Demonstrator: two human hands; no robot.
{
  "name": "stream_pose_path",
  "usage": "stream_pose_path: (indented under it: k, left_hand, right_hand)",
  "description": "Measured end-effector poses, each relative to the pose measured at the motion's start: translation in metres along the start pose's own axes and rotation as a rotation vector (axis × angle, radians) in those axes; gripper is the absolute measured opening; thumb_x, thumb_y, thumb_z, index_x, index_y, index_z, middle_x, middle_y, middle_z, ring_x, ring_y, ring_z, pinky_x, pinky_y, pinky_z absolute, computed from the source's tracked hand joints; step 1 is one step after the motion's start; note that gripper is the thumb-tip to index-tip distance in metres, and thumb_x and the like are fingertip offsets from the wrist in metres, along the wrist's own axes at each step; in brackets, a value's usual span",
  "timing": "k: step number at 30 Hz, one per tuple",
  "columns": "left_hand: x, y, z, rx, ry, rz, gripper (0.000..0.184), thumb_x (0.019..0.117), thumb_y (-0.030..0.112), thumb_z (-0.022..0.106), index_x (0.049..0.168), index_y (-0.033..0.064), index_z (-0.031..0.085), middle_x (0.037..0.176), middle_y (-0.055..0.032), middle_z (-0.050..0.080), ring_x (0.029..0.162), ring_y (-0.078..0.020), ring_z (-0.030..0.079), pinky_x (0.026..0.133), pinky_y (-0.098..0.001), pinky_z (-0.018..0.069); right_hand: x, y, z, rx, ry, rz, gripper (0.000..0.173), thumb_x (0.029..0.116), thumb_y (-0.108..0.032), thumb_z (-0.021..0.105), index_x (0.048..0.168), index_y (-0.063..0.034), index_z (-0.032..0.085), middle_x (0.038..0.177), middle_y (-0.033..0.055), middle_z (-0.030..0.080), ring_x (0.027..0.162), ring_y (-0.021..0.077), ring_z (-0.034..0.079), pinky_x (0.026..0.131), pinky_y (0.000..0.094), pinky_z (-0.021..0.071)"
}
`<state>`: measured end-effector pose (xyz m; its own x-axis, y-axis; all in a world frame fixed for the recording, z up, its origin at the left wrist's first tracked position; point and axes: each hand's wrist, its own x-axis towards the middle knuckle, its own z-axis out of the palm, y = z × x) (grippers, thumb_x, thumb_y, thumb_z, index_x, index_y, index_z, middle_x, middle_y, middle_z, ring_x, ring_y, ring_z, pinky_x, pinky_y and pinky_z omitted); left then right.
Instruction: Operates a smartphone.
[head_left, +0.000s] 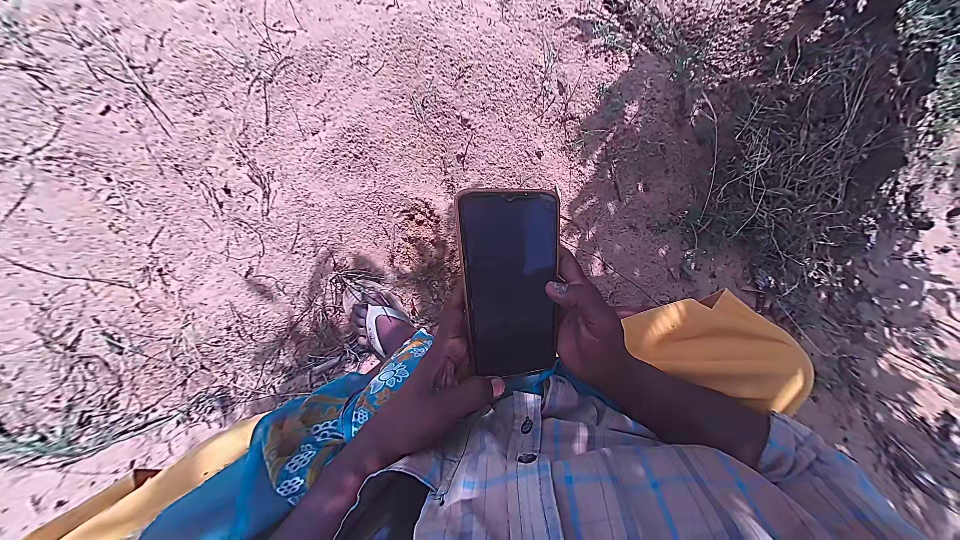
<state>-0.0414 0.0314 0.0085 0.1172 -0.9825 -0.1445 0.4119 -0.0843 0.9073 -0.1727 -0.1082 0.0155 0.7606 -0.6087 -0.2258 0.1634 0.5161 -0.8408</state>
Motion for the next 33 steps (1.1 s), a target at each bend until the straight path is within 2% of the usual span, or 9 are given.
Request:
stream_pose_path:
  k: [3,7,12,19,22,30,33]
  left_hand:
    - [0.0002,-0.0005,-0.0004,0.002,0.005,0.006,0.103,0.0798,-0.001,0.066,0.160,0.0182,0.005,0.146,0.0068,0.052,0.129,-0.0069,0.057,0.106,-0.0249,0.0512]
    - [0.0007,-0.0023,-0.0022,-0.006,-0.021,0.024,0.100,0.0826,0.002,0.067,0.160,0.0266,0.008,0.147,0.0071,0.050,0.131,-0.0086,0.056,0.107,-0.0261,0.0508]
    - [0.0012,-0.0050,-0.0039,0.002,-0.004,0.040,0.095,0.0856,0.011,0.070,0.160,0.0266,0.013,0.144,0.0073,0.054,0.129,-0.0088,0.057,0.106,-0.0265,0.0514]
    - [0.0017,-0.0064,-0.0062,-0.006,-0.015,0.049,0.090,0.0879,0.015,0.071,0.159,0.0269,0.016,0.145,0.0053,0.054,0.129,-0.0111,0.058,0.106,-0.0281,0.0515]
    - [0.0022,-0.0066,-0.0061,-0.022,-0.014,0.058,0.090,0.0879,0.014,0.071,0.159,0.0281,0.017,0.145,0.0048,0.054,0.129,-0.0114,0.058,0.106,-0.0285,0.0514]
    - [0.0024,-0.0065,-0.0072,-0.015,-0.026,0.060,0.090,0.0899,0.016,0.069,0.160,0.0232,0.012,0.145,0.0039,0.053,0.130,-0.0110,0.057,0.108,-0.0284,0.0504]
    - [0.0023,-0.0052,-0.0056,-0.008,-0.012,0.043,0.093,0.0880,0.011,0.068,0.161,0.0214,0.010,0.145,0.0042,0.053,0.130,-0.0099,0.057,0.107,-0.0273,0.0507]
  right_hand:
    - [0.0002,-0.0006,0.0006,0.012,-0.001,-0.004,0.045,0.0932,-0.011,0.039,0.138,-0.0140,0.048,0.115,-0.0039,0.064,0.106,0.0029,0.063,0.097,0.0260,0.0526]
    - [0.0003,0.0004,0.0004,0.006,0.001,-0.026,0.041,0.0947,-0.013,0.038,0.135,-0.0141,0.049,0.113,-0.0046,0.063,0.104,0.0016,0.063,0.095,0.0247,0.0529]
    - [0.0004,-0.0007,0.0005,0.003,-0.001,-0.024,0.041,0.0963,-0.016,0.037,0.136,-0.0130,0.047,0.115,-0.0038,0.062,0.105,0.0020,0.062,0.095,0.0249,0.0524]
    - [0.0011,-0.0001,0.0002,0.014,-0.003,-0.034,0.036,0.0967,-0.017,0.037,0.130,-0.0152,0.050,0.109,-0.0049,0.063,0.101,0.0020,0.064,0.093,0.0248,0.0537]
    - [0.0008,-0.0008,0.0007,0.012,0.004,-0.028,0.039,0.0962,-0.017,0.037,0.133,-0.0138,0.049,0.113,-0.0036,0.063,0.105,0.0027,0.063,0.096,0.0258,0.0524]
    - [0.0007,-0.0009,0.0007,0.030,0.010,-0.018,0.041,0.0966,-0.015,0.037,0.136,-0.0144,0.048,0.116,-0.0036,0.063,0.107,0.0030,0.063,0.097,0.0259,0.0523]
    - [0.0009,-0.0002,0.0005,0.037,0.014,-0.019,0.041,0.0962,-0.015,0.037,0.135,-0.0150,0.049,0.115,-0.0035,0.064,0.107,0.0035,0.063,0.097,0.0258,0.0526]
